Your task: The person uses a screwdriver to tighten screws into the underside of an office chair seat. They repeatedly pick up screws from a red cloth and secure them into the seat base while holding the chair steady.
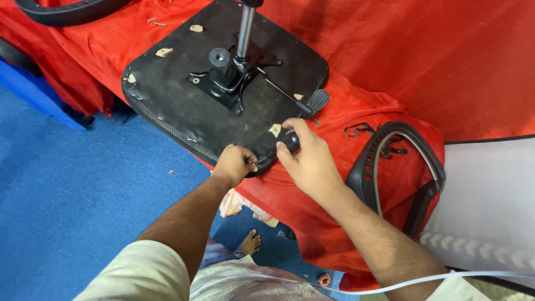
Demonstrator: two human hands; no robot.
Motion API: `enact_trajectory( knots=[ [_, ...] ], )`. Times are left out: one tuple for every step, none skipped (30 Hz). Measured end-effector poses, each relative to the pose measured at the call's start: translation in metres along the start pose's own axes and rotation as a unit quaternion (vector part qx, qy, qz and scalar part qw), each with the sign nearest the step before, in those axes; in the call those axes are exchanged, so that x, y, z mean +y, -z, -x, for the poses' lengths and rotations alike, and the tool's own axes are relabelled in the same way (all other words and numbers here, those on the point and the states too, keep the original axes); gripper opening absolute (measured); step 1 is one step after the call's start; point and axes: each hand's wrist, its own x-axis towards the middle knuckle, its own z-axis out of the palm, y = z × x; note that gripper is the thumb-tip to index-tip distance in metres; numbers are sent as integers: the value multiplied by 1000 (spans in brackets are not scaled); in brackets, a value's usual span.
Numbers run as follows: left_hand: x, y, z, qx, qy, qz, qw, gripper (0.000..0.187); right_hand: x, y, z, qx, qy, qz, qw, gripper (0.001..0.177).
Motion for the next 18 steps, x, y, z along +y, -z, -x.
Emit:
enact_trajectory(
  knots=[
    [-2, -1, -1, 7, -12, 3, 1000, 19, -2, 0, -1, 2, 1, 16, 1000, 32],
    [-4, -3, -3, 13, -25, 5, 1000, 21, -5, 0, -1, 3, 3, 32, 999, 31],
    [-6, -2, -3, 19, -37, 6, 999, 23, -7, -1, 0, 6, 3, 46, 999, 29],
    [-7, -2, -4, 22, -40, 12, 999, 24, -10, -1, -1, 12, 32, 57, 998, 28],
    [-8, -3, -3, 23, -44, 18, 999, 24, -11, -1, -2, 19, 58, 69, 996, 26],
    [-8, -3, -3, 24, -47, 24, 998, 25, -13, -2, -2, 25, 84, 81, 993, 25],
    [-9, -3, -3, 18, -36, 25, 999, 21, -15, -2, -2, 23, 75, 79, 994, 28],
    [-9, -3, -3, 11, -26, 26, 999, 18, -17, -3, -1, 21, 66, 78, 995, 31],
    [-8, -4, -3, 5, -16, 29, 999, 16, -19, -4, 0, 20, 57, 78, 995, 34],
    [-7, -4, -4, -2, -17, 26, 1000, 14, -21, -4, -1, 2, 11, 63, 998, 34],
    [-7, -2, -4, -11, -17, 22, 1000, 11, -24, -6, -2, -15, -36, 46, 998, 33],
    [-6, -1, -5, -20, -17, 17, 1000, 9, -27, -6, -3, -32, -82, 28, 996, 33],
    [-6, 1, -6, -24, -21, 17, 999, 9, -29, -7, -2, -15, -45, 44, 998, 32],
    [-5, 2, -7, -29, -25, 16, 999, 8, -31, -8, -2, 2, -7, 61, 998, 32],
    [-6, 2, -7, -33, -27, 18, 999, 8, -33, -9, -2, 16, 30, 78, 996, 31],
    [-6, 2, -7, -21, -38, 21, 999, 8, -34, -10, -2, 11, 6, 100, 995, 29],
    [-7, 3, -7, -10, -49, 21, 999, 9, -35, -12, -3, 7, -18, 119, 993, 28],
    [-8, 3, -7, 2, -60, 22, 998, 10, -34, -14, -4, 3, -41, 138, 990, 26]
  ],
)
